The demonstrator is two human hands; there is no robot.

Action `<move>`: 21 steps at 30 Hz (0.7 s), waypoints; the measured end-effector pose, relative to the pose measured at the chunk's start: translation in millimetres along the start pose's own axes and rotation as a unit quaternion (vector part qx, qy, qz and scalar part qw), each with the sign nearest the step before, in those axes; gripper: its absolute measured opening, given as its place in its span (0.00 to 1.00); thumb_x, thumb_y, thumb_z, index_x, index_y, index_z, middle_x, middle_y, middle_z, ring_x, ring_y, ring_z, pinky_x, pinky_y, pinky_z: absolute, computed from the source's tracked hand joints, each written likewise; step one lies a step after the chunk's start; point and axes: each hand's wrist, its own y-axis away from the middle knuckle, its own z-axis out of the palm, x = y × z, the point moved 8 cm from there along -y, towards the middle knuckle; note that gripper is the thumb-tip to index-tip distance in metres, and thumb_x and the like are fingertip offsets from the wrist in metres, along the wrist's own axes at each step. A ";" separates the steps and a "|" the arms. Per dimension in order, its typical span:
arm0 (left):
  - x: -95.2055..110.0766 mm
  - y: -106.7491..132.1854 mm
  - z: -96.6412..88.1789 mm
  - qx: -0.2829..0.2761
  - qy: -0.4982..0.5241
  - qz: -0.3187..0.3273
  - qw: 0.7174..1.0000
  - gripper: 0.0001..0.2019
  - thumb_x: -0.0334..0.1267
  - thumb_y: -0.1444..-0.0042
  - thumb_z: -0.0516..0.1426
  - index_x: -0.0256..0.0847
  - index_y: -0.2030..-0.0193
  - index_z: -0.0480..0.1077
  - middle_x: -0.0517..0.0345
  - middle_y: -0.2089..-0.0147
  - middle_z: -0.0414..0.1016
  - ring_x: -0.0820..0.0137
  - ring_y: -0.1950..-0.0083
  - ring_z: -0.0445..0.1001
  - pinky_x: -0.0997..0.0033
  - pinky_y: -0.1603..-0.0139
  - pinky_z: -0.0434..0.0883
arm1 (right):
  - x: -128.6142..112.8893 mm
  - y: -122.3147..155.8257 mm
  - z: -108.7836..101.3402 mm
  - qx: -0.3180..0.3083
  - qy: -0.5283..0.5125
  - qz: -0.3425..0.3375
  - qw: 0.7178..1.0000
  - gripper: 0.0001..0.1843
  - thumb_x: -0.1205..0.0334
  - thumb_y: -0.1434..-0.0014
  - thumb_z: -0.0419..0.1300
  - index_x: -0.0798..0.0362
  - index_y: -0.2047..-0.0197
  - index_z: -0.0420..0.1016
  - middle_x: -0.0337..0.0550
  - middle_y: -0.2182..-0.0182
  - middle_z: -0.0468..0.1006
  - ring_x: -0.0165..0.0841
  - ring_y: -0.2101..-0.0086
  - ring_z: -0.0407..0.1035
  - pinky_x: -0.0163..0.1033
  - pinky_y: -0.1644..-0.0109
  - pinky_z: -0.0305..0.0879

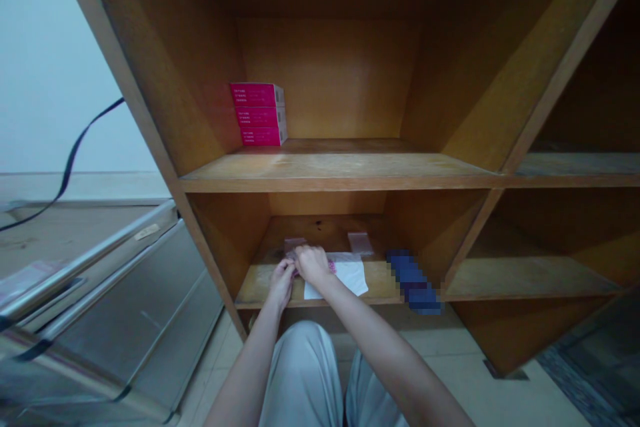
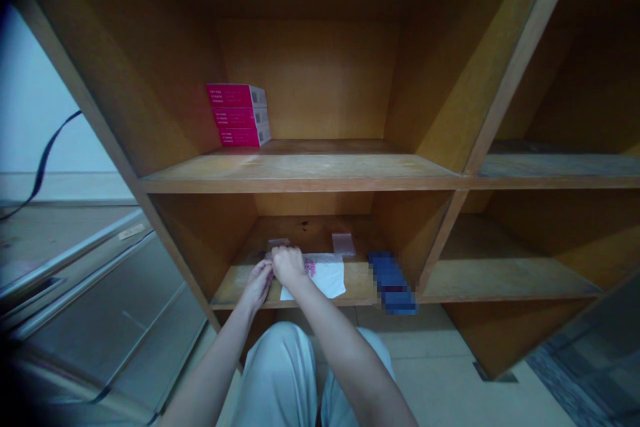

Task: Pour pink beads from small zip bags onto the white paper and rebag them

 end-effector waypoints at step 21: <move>-7.9 -5.6 -5.6 0.024 0.116 -0.041 0.992 0.07 0.32 0.61 0.62 0.34 0.74 0.69 0.59 0.73 0.72 0.76 0.71 0.70 0.79 0.72 0.66 | 32.3 -0.8 10.3 -0.087 -0.057 0.019 0.994 0.14 0.60 0.43 0.49 0.52 0.64 0.76 0.48 0.65 0.77 0.34 0.64 0.71 0.32 0.63 0.60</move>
